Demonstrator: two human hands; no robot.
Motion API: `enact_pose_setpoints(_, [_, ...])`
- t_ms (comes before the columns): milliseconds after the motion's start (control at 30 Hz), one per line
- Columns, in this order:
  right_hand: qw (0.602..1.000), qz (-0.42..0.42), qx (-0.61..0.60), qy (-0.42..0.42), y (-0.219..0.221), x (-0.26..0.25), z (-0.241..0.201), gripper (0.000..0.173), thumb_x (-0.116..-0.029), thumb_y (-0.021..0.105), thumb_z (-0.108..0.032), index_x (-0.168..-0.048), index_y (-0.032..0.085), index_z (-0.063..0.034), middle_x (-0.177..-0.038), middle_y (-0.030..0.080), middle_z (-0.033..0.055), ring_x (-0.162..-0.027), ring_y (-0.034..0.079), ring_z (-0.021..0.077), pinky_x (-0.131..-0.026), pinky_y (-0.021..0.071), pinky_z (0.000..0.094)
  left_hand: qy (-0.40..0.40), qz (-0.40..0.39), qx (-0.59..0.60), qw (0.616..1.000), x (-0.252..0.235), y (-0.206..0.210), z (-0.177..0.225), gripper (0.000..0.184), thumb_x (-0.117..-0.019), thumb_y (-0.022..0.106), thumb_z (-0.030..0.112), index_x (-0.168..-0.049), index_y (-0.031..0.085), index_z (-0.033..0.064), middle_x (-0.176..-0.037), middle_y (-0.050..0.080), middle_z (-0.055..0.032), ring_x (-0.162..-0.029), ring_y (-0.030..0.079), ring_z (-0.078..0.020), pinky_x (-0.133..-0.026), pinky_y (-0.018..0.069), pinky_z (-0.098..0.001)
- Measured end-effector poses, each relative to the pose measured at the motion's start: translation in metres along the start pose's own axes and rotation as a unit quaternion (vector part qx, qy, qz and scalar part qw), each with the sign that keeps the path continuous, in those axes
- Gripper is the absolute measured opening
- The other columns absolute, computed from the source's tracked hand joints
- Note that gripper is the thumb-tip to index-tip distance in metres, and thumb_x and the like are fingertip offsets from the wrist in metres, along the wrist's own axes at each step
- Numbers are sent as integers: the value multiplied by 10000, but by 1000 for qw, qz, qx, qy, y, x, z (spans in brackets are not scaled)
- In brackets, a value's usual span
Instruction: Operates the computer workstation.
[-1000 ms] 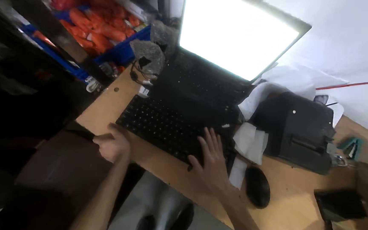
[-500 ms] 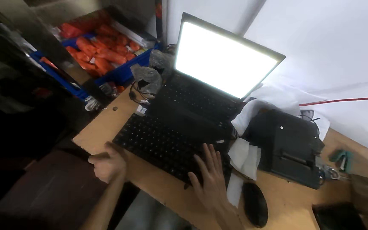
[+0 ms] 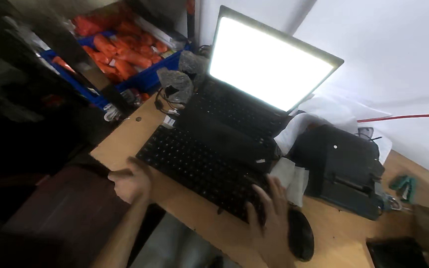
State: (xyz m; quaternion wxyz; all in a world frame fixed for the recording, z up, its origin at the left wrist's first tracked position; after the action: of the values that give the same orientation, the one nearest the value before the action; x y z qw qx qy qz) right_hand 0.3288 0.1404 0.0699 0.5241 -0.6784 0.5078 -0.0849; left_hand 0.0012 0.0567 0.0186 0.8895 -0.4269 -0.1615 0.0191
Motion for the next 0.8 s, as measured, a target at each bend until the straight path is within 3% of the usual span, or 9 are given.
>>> enact_pose_setpoints(67, [998,36,33,39,-30,26,17,415,-981,591,-379,-1230,661,-54,-1429,512,316,-1435,403,427,-1204,297,521,13,-18,4,1000,12,-7,8,698,-1077,367,538,-1413,488,-62,-1235,655,-292,-1188,632,-425,-991,485,-565])
enact_pose_setpoints(133, [994,60,64,73,-51,54,40,442,-904,681,-286,-1169,671,68,-1363,507,419,-1364,439,533,-1172,343,553,20,-22,-9,1000,13,-9,9,701,-1083,335,530,-1409,467,-76,-1222,654,-308,-1172,642,-445,-976,500,-589])
enact_pose_setpoints(267, [990,17,48,131,-64,94,81,662,-852,746,-292,-1309,564,151,-1435,398,467,-1371,437,513,-1157,390,465,21,-18,2,1000,16,-12,10,702,-1079,372,522,-1404,483,-91,-1245,648,-304,-1187,637,-431,-1006,483,-544])
enact_pose_setpoints(333, [991,8,39,130,-54,106,95,650,-875,713,-280,-1334,543,148,-1443,395,457,-1373,452,480,-1160,391,439,-7,-31,-4,999,11,-12,10,722,-1075,363,547,-1463,422,-59,-1272,636,-303,-1211,618,-444,-1019,467,-573])
enact_pose_setpoints(400, [991,10,57,123,-45,114,99,584,-905,659,-252,-1331,564,137,-1420,439,441,-1365,471,473,-1163,389,457,-14,-11,-11,1000,-3,0,-1,754,-1059,365,575,-1505,367,-32,-1221,653,-317,-1151,643,-478,-960,494,-628])
enact_pose_setpoints(467, [989,12,83,119,-39,117,100,520,-934,619,-227,-1332,593,106,-1419,472,411,-1359,490,458,-1158,393,463,-15,-11,-9,1000,-5,3,-3,760,-1059,362,577,-1525,338,-23,-1220,652,-318,-1144,646,-478,-956,498,-626])
enact_pose_setpoints(633, [991,7,95,94,-35,121,101,427,-962,613,-249,-1288,673,20,-1418,507,367,-1365,492,429,-1159,388,447,-23,-18,-3,1000,-3,-1,0,749,-1064,365,563,-1522,333,-29,-1223,651,-316,-1164,642,-465,-966,503,-606])
enact_pose_setpoints(800, [990,4,102,94,-39,124,97,427,-941,609,-261,-1248,687,24,-1380,530,376,-1333,523,433,-1141,410,442,-17,-13,-12,1000,-5,2,-3,755,-1062,353,573,-1524,332,-24,-1205,659,-314,-1146,649,-471,-948,507,-618])
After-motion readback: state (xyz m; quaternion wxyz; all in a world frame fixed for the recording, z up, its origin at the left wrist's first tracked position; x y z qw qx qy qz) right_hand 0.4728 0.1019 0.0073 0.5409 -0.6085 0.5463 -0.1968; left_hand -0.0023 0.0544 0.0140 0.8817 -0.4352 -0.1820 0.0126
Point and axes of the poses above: each hand's wrist, its own x-axis away from the middle knuckle, its own y-axis out of the palm, z = x × y, the point moved 1 cm from there along -x, towards the middle knuckle
